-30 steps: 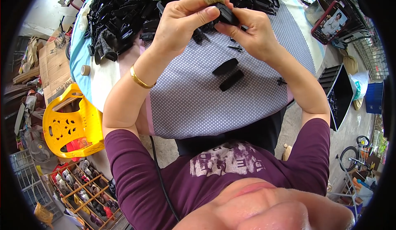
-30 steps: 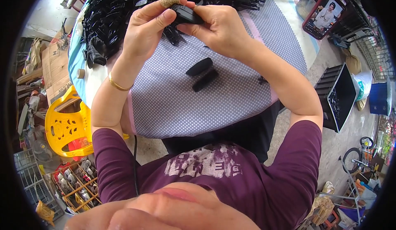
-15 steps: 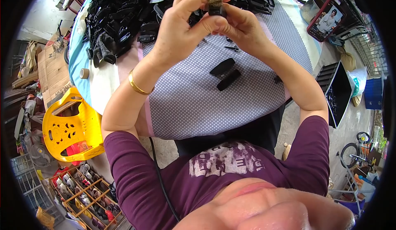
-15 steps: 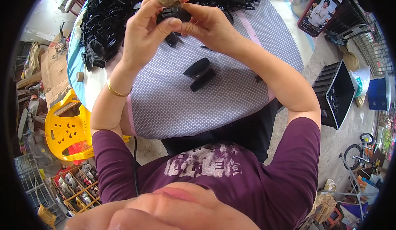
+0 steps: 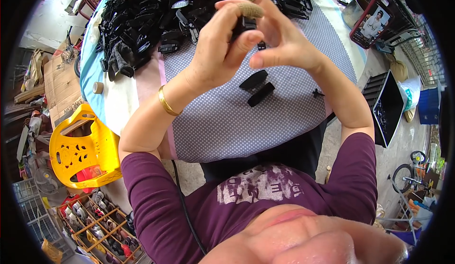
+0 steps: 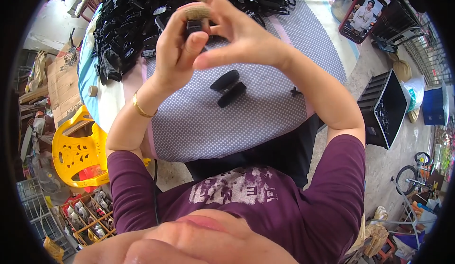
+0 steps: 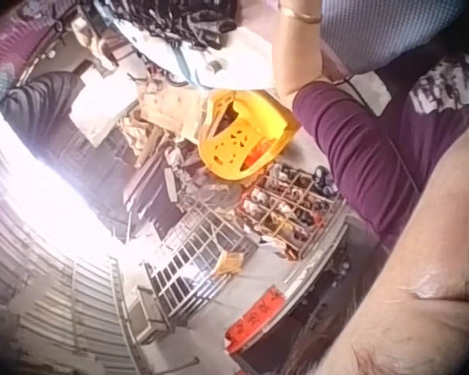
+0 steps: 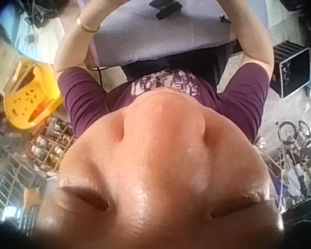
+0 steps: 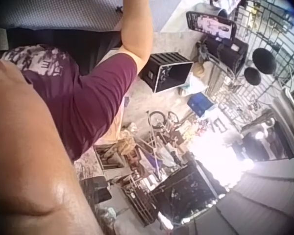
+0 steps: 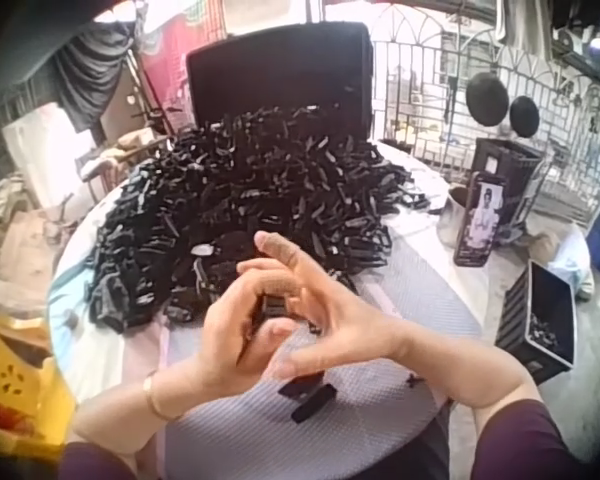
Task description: Inspecting and sorting small black plastic components at a workshop table.
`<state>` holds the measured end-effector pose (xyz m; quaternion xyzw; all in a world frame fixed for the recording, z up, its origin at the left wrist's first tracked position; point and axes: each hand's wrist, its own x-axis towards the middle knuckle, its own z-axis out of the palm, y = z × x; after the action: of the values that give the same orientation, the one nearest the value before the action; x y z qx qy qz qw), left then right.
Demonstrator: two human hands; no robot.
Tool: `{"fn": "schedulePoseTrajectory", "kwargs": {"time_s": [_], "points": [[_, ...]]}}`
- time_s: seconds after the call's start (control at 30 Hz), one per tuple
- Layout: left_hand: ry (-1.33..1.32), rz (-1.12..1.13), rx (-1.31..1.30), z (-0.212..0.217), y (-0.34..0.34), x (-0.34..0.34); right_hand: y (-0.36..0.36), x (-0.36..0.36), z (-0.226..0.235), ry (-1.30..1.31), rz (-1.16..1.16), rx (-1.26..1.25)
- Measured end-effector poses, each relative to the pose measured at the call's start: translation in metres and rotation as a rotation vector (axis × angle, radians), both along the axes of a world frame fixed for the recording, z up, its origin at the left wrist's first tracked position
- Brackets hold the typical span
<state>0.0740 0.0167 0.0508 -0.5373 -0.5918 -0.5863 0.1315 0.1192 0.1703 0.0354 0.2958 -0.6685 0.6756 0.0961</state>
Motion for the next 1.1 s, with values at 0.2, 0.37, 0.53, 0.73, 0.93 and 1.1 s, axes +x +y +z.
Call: {"fn": "schedulePoseTrajectory", "kwargs": {"time_s": [0.2, 0.37, 0.53, 0.73, 0.93, 1.1], "points": [[-0.157, -0.103, -0.173, 0.007, -0.010, 0.009, -0.027, 0.004, 0.003, 0.088, 0.006, -0.034], [0.145, -0.102, 0.001, 0.006, -0.004, 0.005, -0.042, 0.016, 0.009, 0.128, 0.029, -0.171], [-0.044, -0.118, -0.095, 0.019, -0.010, 0.024, -0.041, 0.024, 0.013, 0.129, -0.004, -0.126], [-0.275, -0.118, -0.119, 0.018, -0.008, 0.020, -0.038, 0.019, 0.013, -0.034, 0.019, -0.239], [-0.418, -0.214, -0.524, 0.010, -0.011, -0.009, 0.051, -0.024, 0.031, -0.062, 0.144, -0.031], [0.158, -0.264, -0.824, -0.010, -0.005, -0.004, 0.107, -0.017, 0.032, -0.158, -0.603, 0.890]]}}
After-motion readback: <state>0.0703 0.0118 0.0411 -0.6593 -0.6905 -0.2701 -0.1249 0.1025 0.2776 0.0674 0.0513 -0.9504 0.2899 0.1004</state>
